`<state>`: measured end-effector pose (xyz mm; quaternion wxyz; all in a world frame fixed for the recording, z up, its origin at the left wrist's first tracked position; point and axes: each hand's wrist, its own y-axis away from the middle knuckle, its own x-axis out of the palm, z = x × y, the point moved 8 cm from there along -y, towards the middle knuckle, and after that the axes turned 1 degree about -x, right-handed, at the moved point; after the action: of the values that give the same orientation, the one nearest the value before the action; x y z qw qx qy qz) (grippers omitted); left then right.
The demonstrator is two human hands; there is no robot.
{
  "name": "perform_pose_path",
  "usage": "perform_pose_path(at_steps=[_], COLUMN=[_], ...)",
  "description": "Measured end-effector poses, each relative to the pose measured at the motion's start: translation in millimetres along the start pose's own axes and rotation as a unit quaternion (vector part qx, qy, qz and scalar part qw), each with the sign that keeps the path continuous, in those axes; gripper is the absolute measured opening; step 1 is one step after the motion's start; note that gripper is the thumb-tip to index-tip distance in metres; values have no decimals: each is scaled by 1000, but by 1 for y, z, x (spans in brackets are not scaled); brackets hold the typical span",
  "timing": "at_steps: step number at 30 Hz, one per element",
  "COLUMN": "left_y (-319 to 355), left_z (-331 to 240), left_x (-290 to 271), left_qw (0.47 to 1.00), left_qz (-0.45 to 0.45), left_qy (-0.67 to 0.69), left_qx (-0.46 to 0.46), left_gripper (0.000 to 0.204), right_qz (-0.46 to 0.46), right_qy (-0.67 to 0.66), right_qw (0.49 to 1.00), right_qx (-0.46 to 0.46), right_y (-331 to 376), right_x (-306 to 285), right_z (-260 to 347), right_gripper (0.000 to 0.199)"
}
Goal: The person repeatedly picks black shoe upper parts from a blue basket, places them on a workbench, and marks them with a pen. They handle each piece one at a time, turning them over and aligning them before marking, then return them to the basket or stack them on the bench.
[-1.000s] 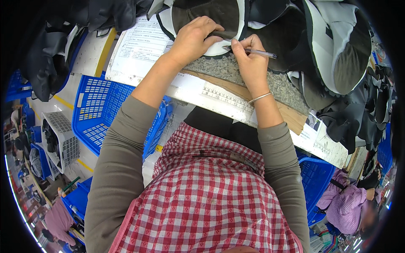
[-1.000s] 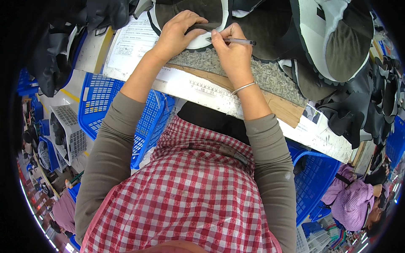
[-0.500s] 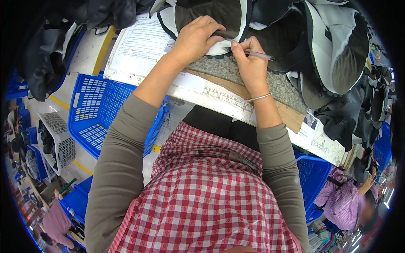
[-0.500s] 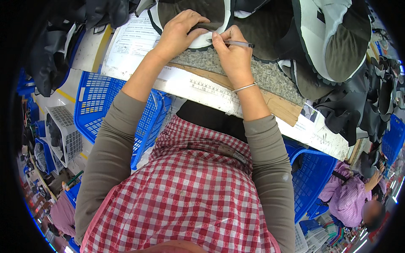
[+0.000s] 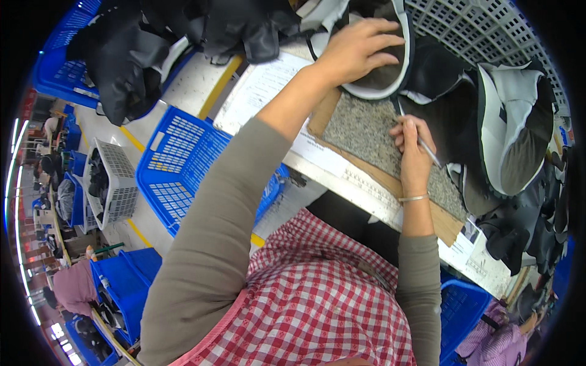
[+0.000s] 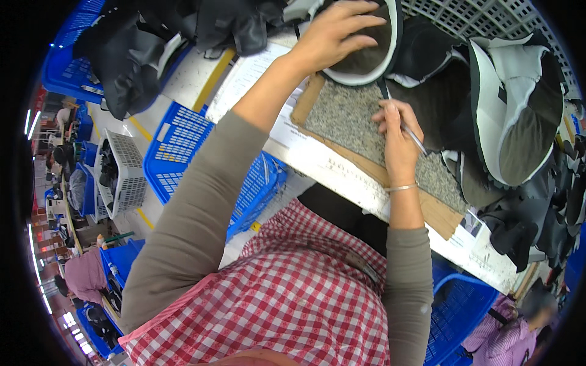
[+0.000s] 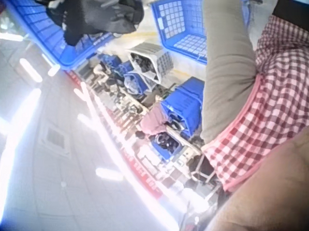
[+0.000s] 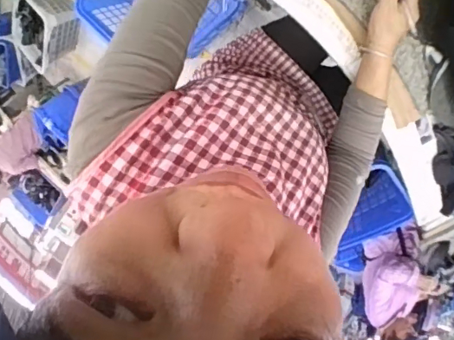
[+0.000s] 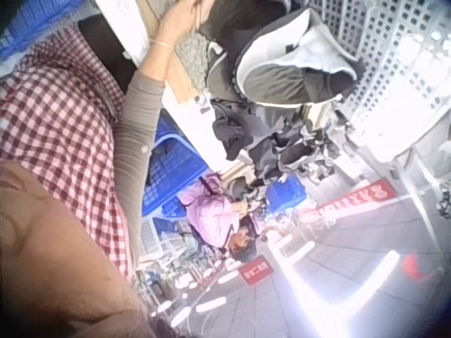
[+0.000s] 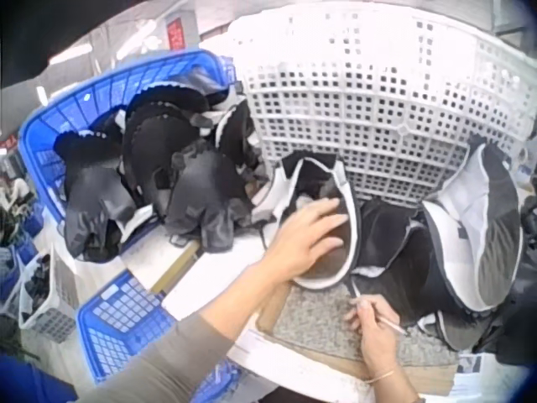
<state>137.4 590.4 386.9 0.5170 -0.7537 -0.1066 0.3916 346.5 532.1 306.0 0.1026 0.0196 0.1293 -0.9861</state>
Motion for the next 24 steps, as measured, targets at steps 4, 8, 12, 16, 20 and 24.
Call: perform_pose_path(at_steps=[4, 8, 12, 16, 20, 24], left_y=[9, 50, 61, 67, 81, 85], left_z=[52, 171, 184, 112, 73, 68], left_x=[-134, -231, -216, -204, -215, -217], left_qw=[934, 790, 866, 867, 848, 877], left_qz=[-202, -101, 113, 118, -47, -124], left_qy=[-291, -446, -177, -312, -351, -288], left_qx=[-43, -409, -454, -370, -395, -364], left_gripper=[30, 77, 62, 55, 60, 57], right_qz=[31, 56, 48, 53, 59, 55], right_qy=[-2, 9, 8, 23, 30, 45], right_qw=[999, 998, 998, 998, 997, 997], right_qx=[21, 29, 30, 25, 28, 12], right_y=[-1, -3, -3, -1, 2, 3], right_x=[7, 14, 12, 12, 12, 10], right_z=[-2, -4, -3, -2, -5, -4], right_gripper=[30, 31, 31, 29, 28, 27])
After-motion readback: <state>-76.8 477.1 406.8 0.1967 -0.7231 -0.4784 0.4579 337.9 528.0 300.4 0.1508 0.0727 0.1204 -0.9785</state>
